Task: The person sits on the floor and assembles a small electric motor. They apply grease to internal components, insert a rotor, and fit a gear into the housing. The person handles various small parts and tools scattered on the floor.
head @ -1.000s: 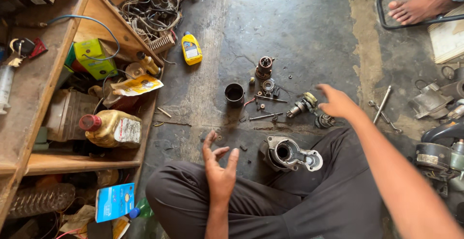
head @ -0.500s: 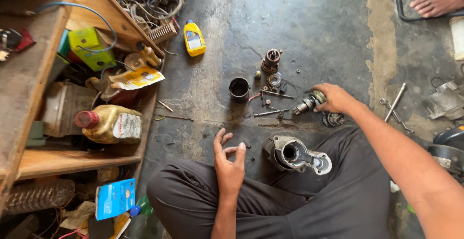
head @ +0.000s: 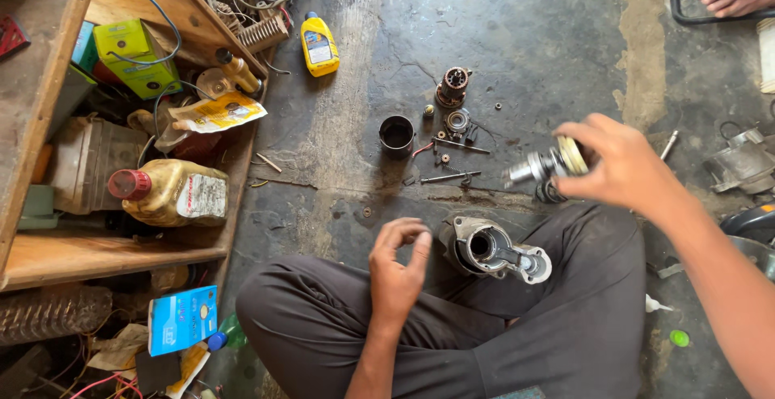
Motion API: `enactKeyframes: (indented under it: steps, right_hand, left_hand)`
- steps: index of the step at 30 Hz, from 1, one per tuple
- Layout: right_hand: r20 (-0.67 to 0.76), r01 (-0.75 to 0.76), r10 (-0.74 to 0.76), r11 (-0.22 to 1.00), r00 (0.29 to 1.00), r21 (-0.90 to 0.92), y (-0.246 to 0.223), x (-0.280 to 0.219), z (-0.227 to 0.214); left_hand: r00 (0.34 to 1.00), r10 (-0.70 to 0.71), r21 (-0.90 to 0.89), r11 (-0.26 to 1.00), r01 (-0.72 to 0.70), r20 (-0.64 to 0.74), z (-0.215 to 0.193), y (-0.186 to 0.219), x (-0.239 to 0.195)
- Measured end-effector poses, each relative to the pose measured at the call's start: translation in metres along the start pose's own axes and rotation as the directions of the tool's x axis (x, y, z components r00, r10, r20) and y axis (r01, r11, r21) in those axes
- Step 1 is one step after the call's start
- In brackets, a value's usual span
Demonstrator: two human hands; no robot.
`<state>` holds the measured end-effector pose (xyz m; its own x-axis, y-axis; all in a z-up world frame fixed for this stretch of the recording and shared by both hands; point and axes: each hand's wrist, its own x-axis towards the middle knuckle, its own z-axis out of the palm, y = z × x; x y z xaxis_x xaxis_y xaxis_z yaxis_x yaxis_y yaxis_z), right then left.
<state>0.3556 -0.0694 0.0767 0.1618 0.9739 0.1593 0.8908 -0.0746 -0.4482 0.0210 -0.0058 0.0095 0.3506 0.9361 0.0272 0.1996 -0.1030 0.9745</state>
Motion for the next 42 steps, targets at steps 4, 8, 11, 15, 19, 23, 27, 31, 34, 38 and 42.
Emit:
enactKeyframes:
  steps: [4,8,11,15,19,23,27,31,34,38,42]
  right_hand:
    - [-0.046,0.033,-0.031,0.999,0.998,0.041,-0.068,-0.035,-0.036]
    - [-0.17,0.039,-0.018,0.992,0.985,0.122,-0.112,-0.064,-0.049]
    - [-0.257,0.008,0.007,0.998,0.966,0.058,-0.132,-0.083,-0.054]
    - [-0.333,-0.004,0.024,0.998,0.943,0.061,-0.143,-0.098,-0.059]
    - [-0.342,0.039,-0.012,0.997,0.939,0.071,-0.149,-0.108,-0.061]
    - [-0.346,0.019,0.003,0.998,0.938,0.059,-0.153,-0.111,-0.062]
    - [-0.344,0.024,0.0,0.998,0.939,0.066,-0.155,-0.111,-0.056]
    - [-0.29,0.001,0.02,0.997,0.957,0.073,-0.151,-0.106,-0.049]
    - [-0.263,-0.023,0.041,0.997,0.964,0.071,-0.15,-0.103,-0.04]
    - [-0.13,0.172,-0.197,0.968,0.972,-0.183,-0.145,-0.093,-0.028]
    - [0.063,-0.038,0.05,0.984,0.997,-0.176,-0.142,-0.077,-0.007]
  left_hand:
    - [0.967,0.246,-0.005,0.969,-0.246,0.069,0.004,0.038,-0.008]
    - [0.929,0.347,0.013,0.936,-0.351,0.127,0.005,0.089,-0.023]
    - [0.923,0.365,0.023,0.929,-0.37,0.124,0.001,0.122,-0.032]
    - [0.854,0.489,0.086,0.857,-0.508,0.178,-0.002,0.142,-0.04]
    - [0.789,0.585,0.176,0.77,-0.613,0.189,0.005,0.143,-0.054]
    - [0.759,0.637,0.213,0.73,-0.649,0.133,0.01,0.136,-0.061]
    - [0.66,0.742,0.284,0.612,-0.738,0.115,0.005,0.123,-0.062]
    - [0.64,0.76,0.18,0.618,-0.765,0.111,-0.002,0.101,-0.053]
    - [0.863,0.499,0.186,0.842,-0.506,0.084,-0.01,0.07,-0.031]
    - [0.971,0.145,0.387,0.898,-0.21,0.191,-0.011,0.019,-0.006]
    - [0.925,-0.09,0.455,0.886,-0.095,0.369,0.023,-0.017,-0.029]
